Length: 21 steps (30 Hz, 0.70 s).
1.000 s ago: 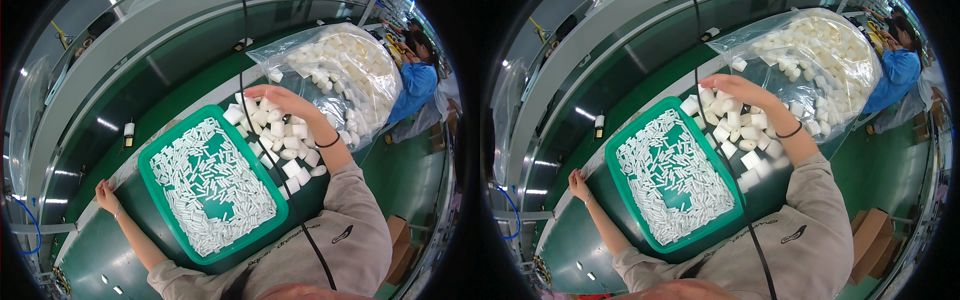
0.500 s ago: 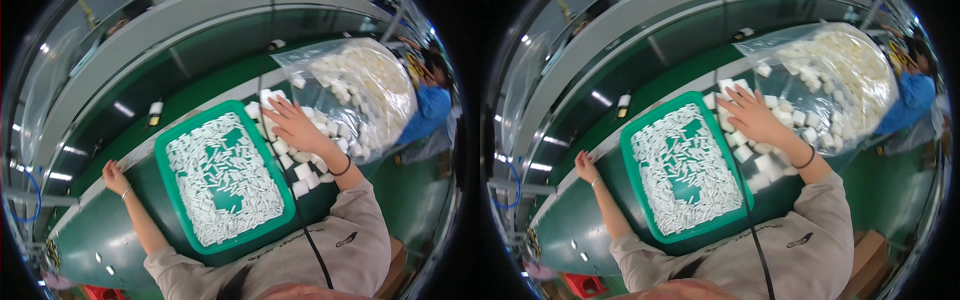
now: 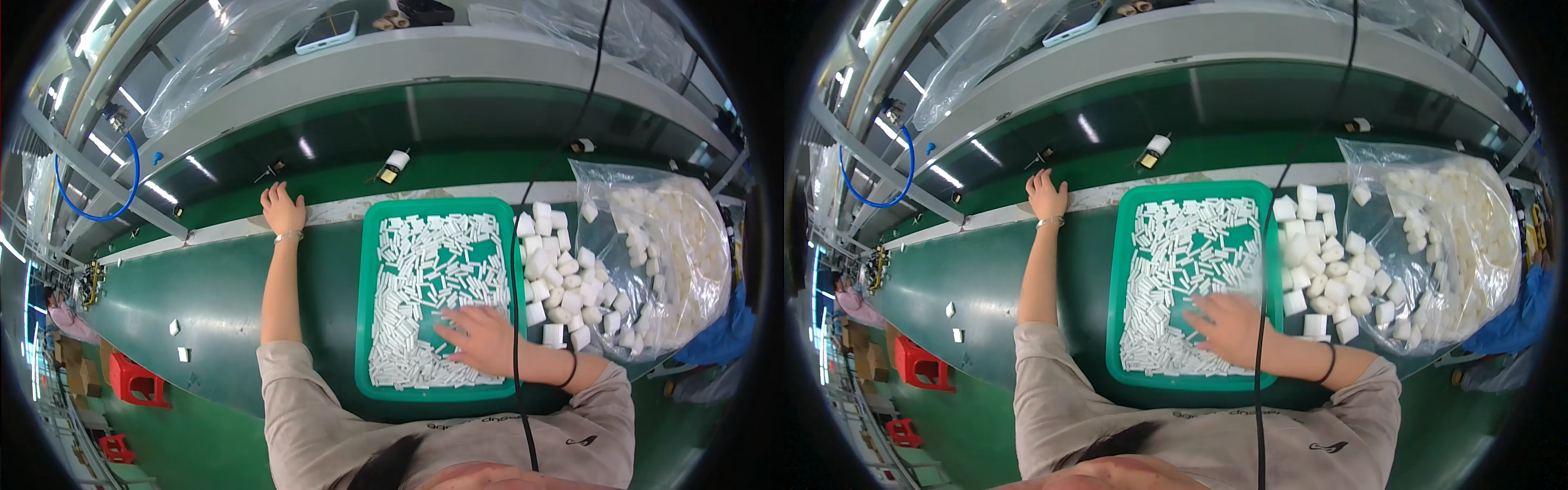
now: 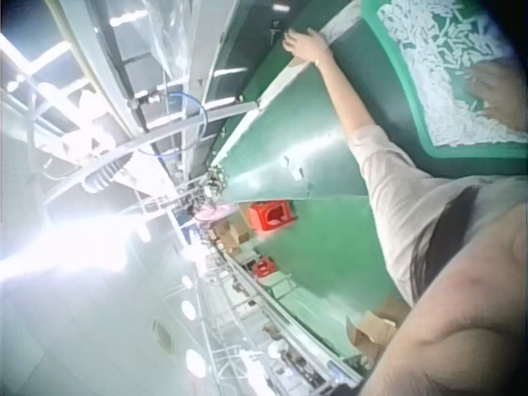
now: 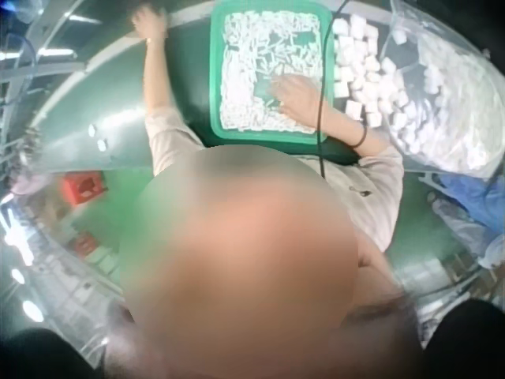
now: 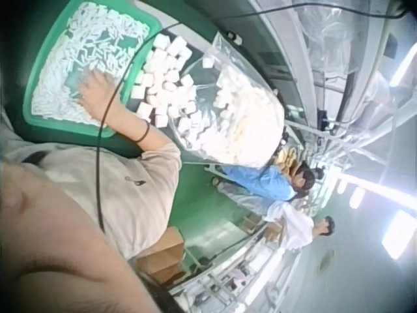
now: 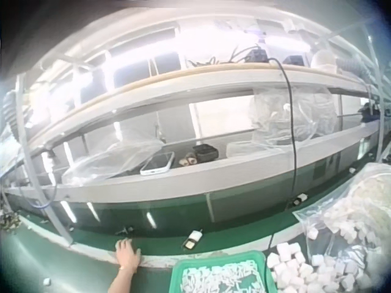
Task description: The person assembles electronic components by inserting a white plastic piece into a small circuit board housing and placing the finished units on a conveyor belt.
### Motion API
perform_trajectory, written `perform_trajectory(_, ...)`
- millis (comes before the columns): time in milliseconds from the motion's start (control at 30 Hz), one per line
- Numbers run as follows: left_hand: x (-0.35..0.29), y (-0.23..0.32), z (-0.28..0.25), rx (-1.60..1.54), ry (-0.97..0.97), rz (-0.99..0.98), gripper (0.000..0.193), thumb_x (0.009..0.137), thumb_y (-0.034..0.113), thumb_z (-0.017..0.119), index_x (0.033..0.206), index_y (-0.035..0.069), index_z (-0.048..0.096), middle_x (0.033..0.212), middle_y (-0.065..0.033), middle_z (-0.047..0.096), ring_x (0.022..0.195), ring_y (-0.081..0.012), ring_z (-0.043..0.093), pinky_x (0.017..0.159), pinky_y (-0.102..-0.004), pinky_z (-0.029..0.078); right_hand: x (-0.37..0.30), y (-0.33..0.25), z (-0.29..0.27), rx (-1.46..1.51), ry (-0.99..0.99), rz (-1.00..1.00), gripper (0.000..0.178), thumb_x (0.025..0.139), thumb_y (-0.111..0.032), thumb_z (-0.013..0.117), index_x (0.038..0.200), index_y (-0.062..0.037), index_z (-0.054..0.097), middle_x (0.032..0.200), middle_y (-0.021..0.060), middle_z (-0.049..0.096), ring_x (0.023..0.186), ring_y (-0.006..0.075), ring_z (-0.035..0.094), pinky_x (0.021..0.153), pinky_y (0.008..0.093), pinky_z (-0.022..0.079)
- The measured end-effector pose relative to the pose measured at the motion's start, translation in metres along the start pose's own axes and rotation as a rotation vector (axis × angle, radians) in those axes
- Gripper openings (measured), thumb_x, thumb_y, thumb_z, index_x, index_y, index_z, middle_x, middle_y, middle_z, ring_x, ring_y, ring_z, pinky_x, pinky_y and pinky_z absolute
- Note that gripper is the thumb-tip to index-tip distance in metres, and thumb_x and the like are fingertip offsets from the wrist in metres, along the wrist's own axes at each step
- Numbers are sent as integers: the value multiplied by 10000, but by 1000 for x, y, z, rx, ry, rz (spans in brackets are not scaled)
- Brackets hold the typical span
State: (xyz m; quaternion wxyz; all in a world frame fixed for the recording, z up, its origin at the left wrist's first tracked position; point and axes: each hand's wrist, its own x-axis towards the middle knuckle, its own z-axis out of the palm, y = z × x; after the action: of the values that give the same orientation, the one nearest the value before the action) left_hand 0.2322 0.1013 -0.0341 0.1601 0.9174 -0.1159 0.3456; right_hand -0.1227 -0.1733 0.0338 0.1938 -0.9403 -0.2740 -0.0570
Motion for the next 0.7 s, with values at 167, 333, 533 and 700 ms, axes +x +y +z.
perform_trajectory(167,55,-15,38,441,-114,-53,663,676,282,659,1234,70,371,1287,-107,375,1210,-293,292,944,-438,293,8,5,21,18,-85,-31,289,675,-145,583,949,-90,514,821,54,468,780,211,517,642,325,440)
perform_trajectory(333,71,-38,73,566,-247,-105,513,796,266,529,1275,209,352,1362,-99,291,1222,-302,295,917,-469,338,8,17,25,105,-63,-128,185,694,-99,525,878,-90,500,762,51,440,714,190,522,556,295,447)
perform_trajectory(533,79,-16,65,427,-325,-44,173,842,246,462,992,173,507,1013,-72,549,868,-269,573,679,-419,474,6,17,14,131,-124,-173,209,698,-229,583,853,-116,501,759,24,442,758,166,504,591,289,419)
perform_trajectory(700,69,-24,25,-162,1,-138,231,784,198,588,942,71,478,850,-126,591,763,-281,602,638,-378,470,5,18,24,145,-130,-268,208,711,-273,589,841,-133,506,732,-6,436,727,145,485,572,273,392)
